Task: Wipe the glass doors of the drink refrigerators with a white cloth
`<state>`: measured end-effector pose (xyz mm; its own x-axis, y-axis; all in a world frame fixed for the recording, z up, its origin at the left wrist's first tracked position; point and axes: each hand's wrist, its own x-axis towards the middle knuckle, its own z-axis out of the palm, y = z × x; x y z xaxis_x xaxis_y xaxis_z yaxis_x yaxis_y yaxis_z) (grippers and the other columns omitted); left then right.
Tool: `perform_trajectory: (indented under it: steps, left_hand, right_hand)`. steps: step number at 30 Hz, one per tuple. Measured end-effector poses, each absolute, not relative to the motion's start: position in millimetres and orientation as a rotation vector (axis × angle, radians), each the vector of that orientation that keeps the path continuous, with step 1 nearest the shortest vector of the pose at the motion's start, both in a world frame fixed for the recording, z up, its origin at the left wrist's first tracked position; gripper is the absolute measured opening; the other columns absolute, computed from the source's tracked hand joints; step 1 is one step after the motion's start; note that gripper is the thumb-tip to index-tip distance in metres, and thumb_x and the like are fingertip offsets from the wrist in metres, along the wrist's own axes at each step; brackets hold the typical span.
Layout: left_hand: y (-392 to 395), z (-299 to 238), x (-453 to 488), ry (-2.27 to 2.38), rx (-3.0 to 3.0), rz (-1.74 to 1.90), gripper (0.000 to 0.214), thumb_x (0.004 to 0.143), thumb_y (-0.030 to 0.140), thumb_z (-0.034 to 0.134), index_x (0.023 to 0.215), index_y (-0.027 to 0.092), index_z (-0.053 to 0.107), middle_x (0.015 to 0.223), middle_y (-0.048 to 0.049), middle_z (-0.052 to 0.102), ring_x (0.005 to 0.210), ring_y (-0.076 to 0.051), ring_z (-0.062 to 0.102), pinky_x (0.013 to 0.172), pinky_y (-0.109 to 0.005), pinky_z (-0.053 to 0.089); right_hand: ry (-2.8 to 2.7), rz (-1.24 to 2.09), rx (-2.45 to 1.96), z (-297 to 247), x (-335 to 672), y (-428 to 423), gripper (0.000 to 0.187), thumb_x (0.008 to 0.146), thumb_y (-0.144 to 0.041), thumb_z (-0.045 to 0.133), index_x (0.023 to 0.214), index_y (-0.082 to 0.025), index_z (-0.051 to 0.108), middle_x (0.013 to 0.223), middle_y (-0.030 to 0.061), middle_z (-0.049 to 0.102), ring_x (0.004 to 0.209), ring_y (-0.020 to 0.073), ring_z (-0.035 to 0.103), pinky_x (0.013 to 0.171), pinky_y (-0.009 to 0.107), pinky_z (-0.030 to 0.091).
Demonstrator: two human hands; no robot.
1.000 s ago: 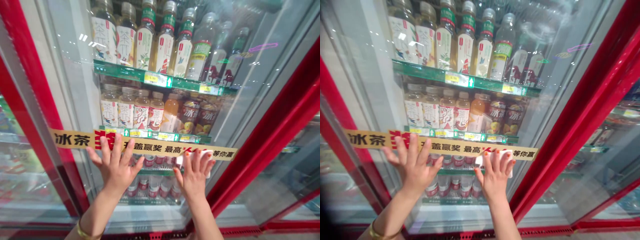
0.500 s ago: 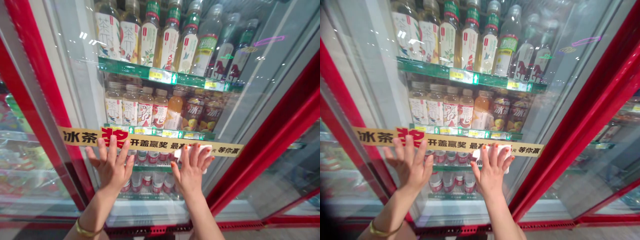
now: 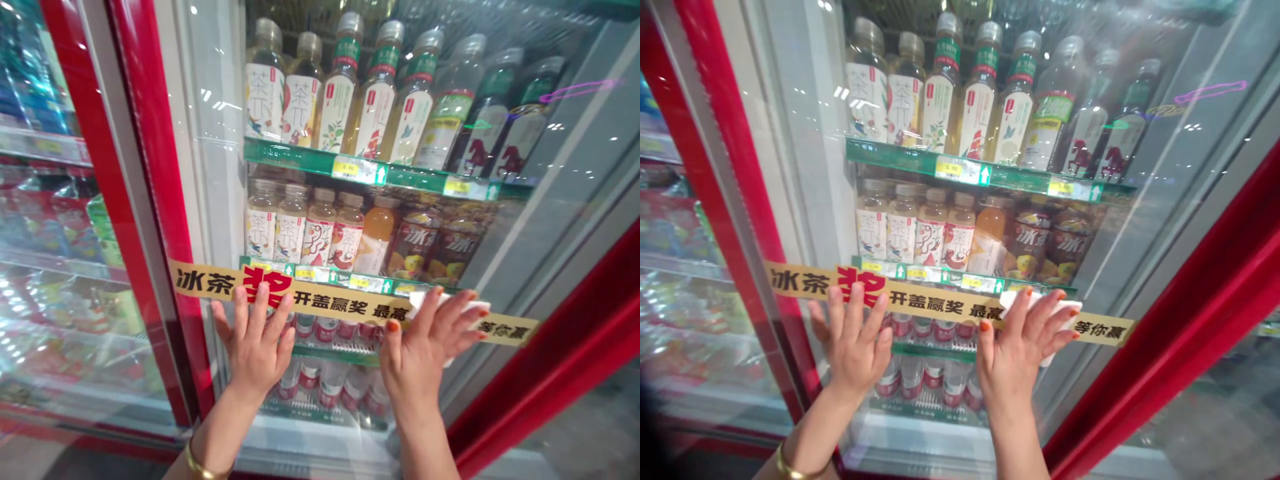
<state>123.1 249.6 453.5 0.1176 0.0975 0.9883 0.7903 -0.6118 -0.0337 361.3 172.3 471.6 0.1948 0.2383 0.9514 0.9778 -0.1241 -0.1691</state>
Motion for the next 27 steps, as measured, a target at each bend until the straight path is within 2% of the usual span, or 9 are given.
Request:
perform_trajectory:
  steps: [3, 6, 8, 12, 14, 19, 21, 24, 27]
  left_hand:
    - [250.5, 451.7, 122.0, -0.872, -1.827, -1.557, 0.072, 0.109, 0.032, 0.048, 0.177, 0.037, 0.026, 0.188, 0.0044, 0.014, 0.178, -0.026, 0.002, 0.146, -0.056, -0.009]
    - [250.8, 450.3, 121.4, -0.886, -1.845, -1.551, 0.070, 0.110, 0.037, 0.045, 0.177, 0.038, 0.026, 0.188, 0.0042, 0.015, 0.178, -0.026, 0.003, 0.146, -0.058, -0.008]
    - [250.6, 450.7, 121.3, -0.878, -1.846, -1.535, 0.069, 0.111, 0.039, 0.043, 0.178, 0.037, 0.025, 0.188, 0.0039, 0.013, 0.178, -0.025, 0.002, 0.146, -0.057, -0.008]
    - [250.3, 453.8, 121.6, -0.859, -1.826, -1.540, 0.069, 0.111, 0.038, 0.042, 0.178, 0.036, 0.025, 0.189, 0.0042, 0.012, 0.179, -0.024, 0.000, 0.146, -0.054, -0.008]
    - [250.2, 455.1, 121.7, -0.858, -1.823, -1.552, 0.068, 0.111, 0.035, 0.042, 0.178, 0.036, 0.026, 0.189, 0.0047, 0.013, 0.179, -0.023, 0.001, 0.146, -0.054, -0.008]
    - [249.1, 455.6, 120.9, -0.849, -1.828, -1.543, 0.069, 0.111, 0.031, 0.043, 0.177, 0.034, 0.027, 0.189, 0.0037, 0.013, 0.179, -0.024, 0.001, 0.146, -0.053, -0.008]
    - [248.8, 454.8, 121.1, -0.853, -1.838, -1.531, 0.069, 0.110, 0.033, 0.042, 0.178, 0.035, 0.026, 0.188, 0.0039, 0.013, 0.179, -0.024, 0.002, 0.146, -0.054, -0.007]
    - [249.2, 453.3, 122.1, -0.864, -1.826, -1.535, 0.069, 0.111, 0.036, 0.041, 0.178, 0.036, 0.025, 0.188, 0.0042, 0.013, 0.178, -0.024, 0.002, 0.146, -0.056, -0.007]
    - [249.7, 452.3, 122.7, -0.888, -1.813, -1.537, 0.069, 0.110, 0.036, 0.042, 0.178, 0.037, 0.026, 0.188, 0.0031, 0.015, 0.178, -0.025, 0.002, 0.145, -0.059, -0.005]
  right_hand:
    - [-1.399, -1.122, -1.498, 478.6, 338.2, 180.8, 0.088, 0.110, -0.063, 0.046, 0.182, -0.035, 0.004, 0.192, 0.0098, 0.001, 0.176, 0.0502, -0.005, 0.133, 0.088, 0.011]
    - [-1.603, -1.237, -1.414, 463.3, 333.2, 179.6, 0.096, 0.103, -0.068, 0.060, 0.182, -0.041, 0.012, 0.192, 0.0033, 0.015, 0.177, 0.0452, 0.003, 0.140, 0.075, 0.011]
    - [-1.549, -1.217, -1.454, 461.7, 345.0, 174.8, 0.092, 0.106, -0.061, 0.058, 0.182, -0.040, 0.009, 0.192, 0.0026, 0.008, 0.177, 0.0452, 0.002, 0.139, 0.077, 0.013]
    - [-1.289, -1.091, -1.557, 496.6, 353.6, 174.3, 0.084, 0.112, -0.049, 0.043, 0.182, -0.034, -0.002, 0.191, 0.0075, -0.012, 0.176, 0.0514, -0.008, 0.129, 0.091, 0.014]
    - [-1.334, -1.115, -1.526, 510.3, 337.9, 180.1, 0.086, 0.112, -0.053, 0.046, 0.182, -0.034, 0.000, 0.192, 0.0074, -0.005, 0.176, 0.0501, -0.008, 0.132, 0.089, 0.011]
    - [-1.718, -1.272, -1.357, 483.6, 313.3, 182.8, 0.088, 0.104, -0.063, 0.064, 0.180, -0.041, 0.025, 0.189, -0.0029, 0.026, 0.179, 0.0356, -0.005, 0.144, 0.065, -0.001]
    - [-1.633, -1.252, -1.384, 474.9, 327.9, 177.9, 0.090, 0.105, -0.058, 0.064, 0.181, -0.039, 0.020, 0.191, -0.0010, 0.019, 0.179, 0.0381, -0.002, 0.143, 0.068, 0.003]
    - [-1.383, -1.157, -1.512, 492.5, 349.1, 175.9, 0.088, 0.110, -0.051, 0.051, 0.182, -0.035, 0.003, 0.192, 0.0049, -0.005, 0.177, 0.0469, -0.006, 0.136, 0.084, 0.010]
    - [-1.349, -1.159, -1.543, 518.4, 339.3, 182.9, 0.089, 0.110, -0.053, 0.049, 0.182, -0.033, 0.000, 0.192, 0.0082, -0.003, 0.176, 0.0501, -0.007, 0.132, 0.088, 0.010]
